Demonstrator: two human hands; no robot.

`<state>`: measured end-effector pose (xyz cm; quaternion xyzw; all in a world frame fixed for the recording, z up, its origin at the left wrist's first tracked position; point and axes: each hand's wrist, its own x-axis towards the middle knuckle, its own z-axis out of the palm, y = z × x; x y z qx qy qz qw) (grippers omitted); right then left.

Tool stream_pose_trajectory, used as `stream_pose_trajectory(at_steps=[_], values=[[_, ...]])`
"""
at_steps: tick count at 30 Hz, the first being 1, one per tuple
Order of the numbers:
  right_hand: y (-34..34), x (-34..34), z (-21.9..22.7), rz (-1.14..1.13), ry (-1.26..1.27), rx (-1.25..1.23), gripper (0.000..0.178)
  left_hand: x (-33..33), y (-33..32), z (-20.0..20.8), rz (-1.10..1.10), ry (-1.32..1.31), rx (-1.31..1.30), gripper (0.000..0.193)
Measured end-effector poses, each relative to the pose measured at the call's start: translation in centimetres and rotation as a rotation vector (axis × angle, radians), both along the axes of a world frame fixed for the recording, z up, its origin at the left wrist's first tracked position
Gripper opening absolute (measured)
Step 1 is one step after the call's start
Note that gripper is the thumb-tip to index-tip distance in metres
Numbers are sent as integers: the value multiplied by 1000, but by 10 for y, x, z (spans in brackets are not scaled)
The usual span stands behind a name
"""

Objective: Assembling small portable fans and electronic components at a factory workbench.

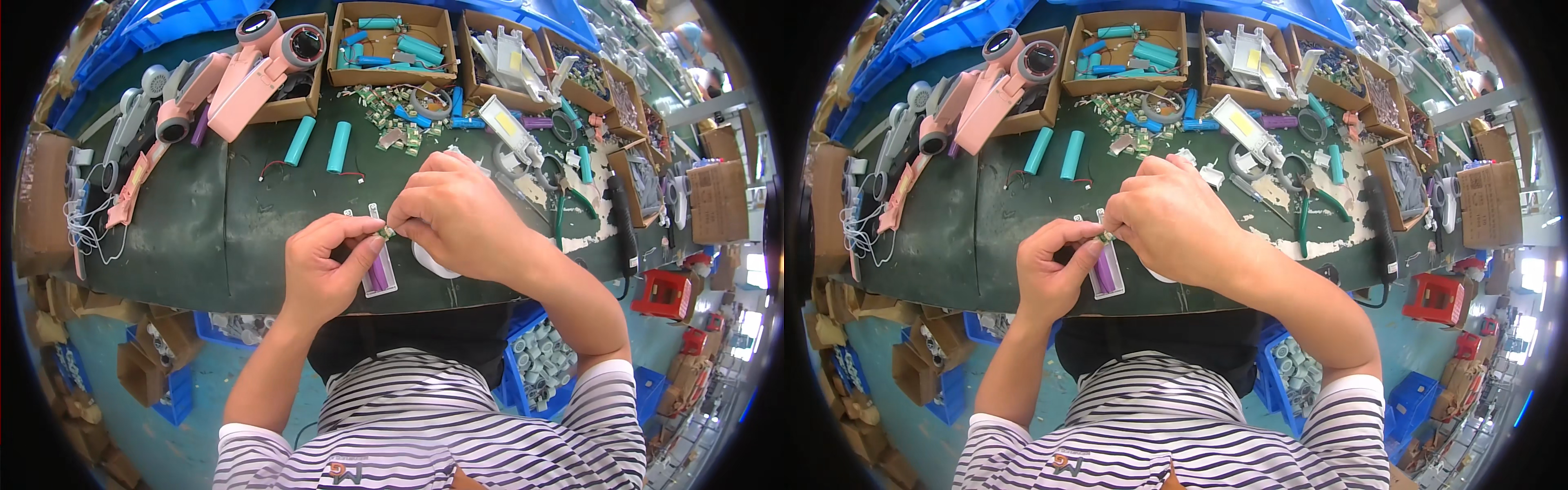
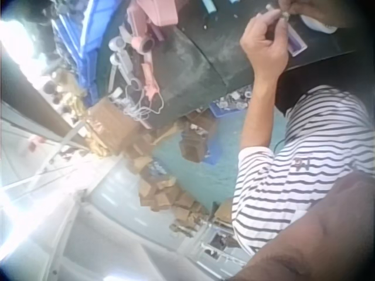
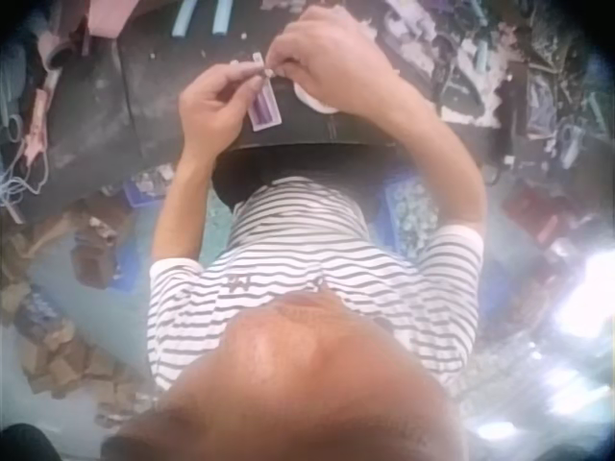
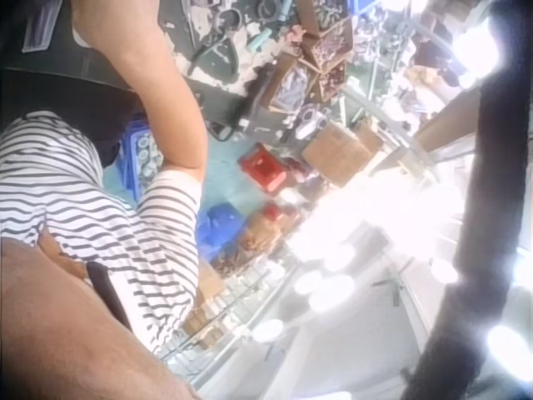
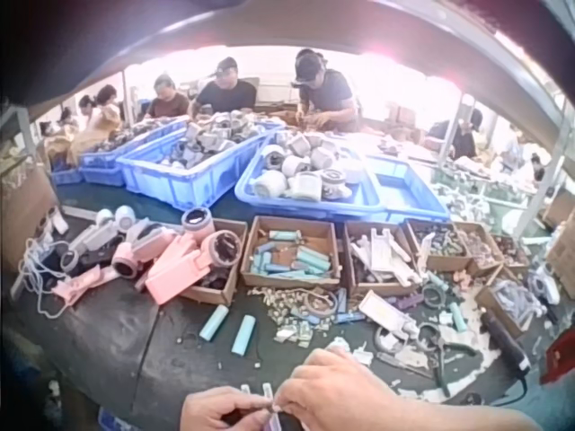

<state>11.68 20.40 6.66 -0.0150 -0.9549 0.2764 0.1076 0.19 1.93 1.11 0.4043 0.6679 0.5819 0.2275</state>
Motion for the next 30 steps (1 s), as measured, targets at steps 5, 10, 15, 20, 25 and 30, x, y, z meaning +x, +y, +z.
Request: stream_pose_trajectory(at_steps=[5,10,15,20,25,30], values=[[3,-3,1,-10,-109,-127,10,-3,-1,-4,-11,32,12,16],[4,-8,11,-43,-224,-280,13,-5,-2,-10,-20,58,13,15],[2,-11,7,-40,-228,-351,10,-5,-4,-9,-26,131,13,15],[2,-15,7,-70,-273,-458,9,-5,-5,-9,-9,78,43,15],[0,-14,-2,-81,-222,-493,8,-5,-6,-10,10,17,61,16],[-1,-16,-5,-80,-190,-546,7,-5,-6,-11,20,19,53,14]])
